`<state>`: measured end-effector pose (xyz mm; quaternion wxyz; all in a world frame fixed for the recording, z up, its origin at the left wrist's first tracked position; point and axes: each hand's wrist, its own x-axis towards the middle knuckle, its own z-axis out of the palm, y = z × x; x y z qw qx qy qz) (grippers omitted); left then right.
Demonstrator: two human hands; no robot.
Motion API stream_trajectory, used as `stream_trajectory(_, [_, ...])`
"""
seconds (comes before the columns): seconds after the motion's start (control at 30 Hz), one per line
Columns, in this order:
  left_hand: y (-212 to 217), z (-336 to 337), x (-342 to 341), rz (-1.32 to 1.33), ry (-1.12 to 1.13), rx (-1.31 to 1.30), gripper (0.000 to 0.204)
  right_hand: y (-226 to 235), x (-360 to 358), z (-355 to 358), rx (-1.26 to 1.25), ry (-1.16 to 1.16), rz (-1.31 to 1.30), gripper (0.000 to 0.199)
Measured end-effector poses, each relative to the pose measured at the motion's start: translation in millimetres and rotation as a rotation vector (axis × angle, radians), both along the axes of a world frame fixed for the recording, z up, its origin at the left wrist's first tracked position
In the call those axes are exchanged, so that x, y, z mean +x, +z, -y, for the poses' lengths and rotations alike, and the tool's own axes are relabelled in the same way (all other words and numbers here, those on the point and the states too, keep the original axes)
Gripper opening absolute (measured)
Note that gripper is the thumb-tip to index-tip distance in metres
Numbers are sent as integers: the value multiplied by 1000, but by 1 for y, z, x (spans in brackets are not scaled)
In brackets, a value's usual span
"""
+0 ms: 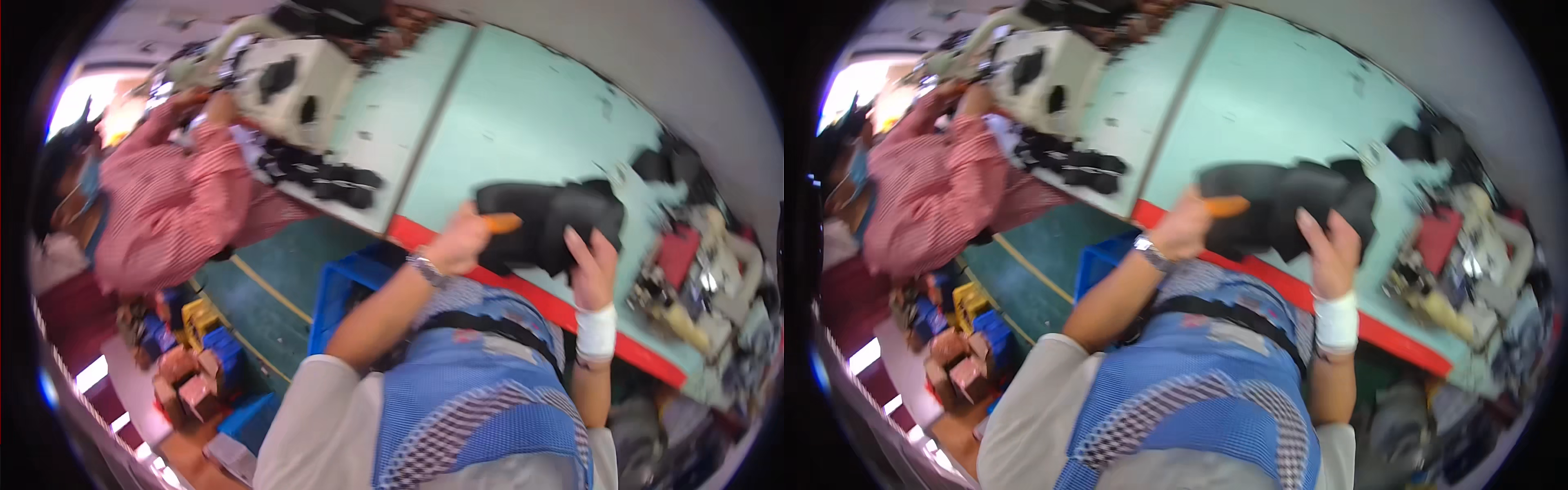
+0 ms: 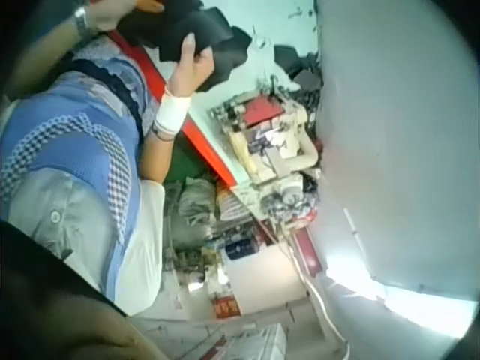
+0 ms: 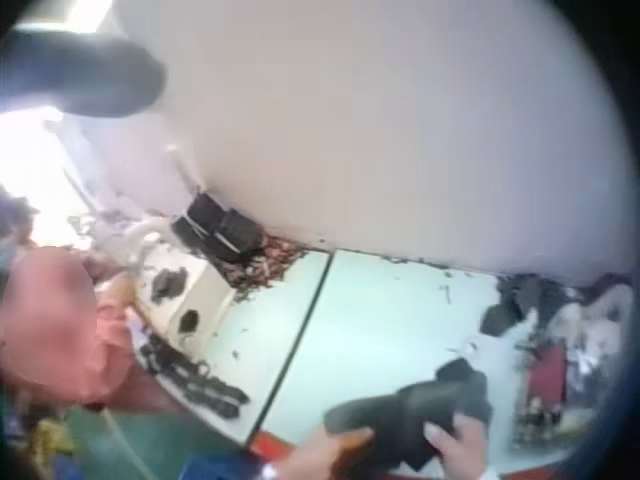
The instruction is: The person unbinds stacks of leather pieces, sorts through them by hand, feeds the edge of each piece through a machine, and stacks them together.
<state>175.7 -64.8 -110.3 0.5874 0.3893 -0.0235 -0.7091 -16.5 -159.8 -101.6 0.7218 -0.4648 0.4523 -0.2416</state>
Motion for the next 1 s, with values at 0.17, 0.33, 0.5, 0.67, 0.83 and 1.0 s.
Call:
stream_trajectory(0.17, [-4, 8, 3, 140, 108, -1, 34, -3, -7, -1, 171, -68, 263, 27])
stream_trajectory(0.33, [2, 21, -2, 122, 41, -3, 33, 4, -4, -3, 150, -108, 274, 27])
stream_trajectory(0.5, [-2, 30, -11, 80, 36, 39, 28, 2, -3, 0, -44, -27, 86, 25])
stream_trajectory(0.67, [-18, 5, -1, -62, 20, 46, 35, -10, -17, 29, -394, -204, -162, 29])
stream_trajectory(0.83, [-8, 14, -5, 159, 17, 121, 29, -26, -78, 133, -504, -585, -623, 27])
stream_trajectory(1.0, [-50, 46, -25, 968, -198, 290, 27, -13, -30, 51, 76, -216, 185, 24])
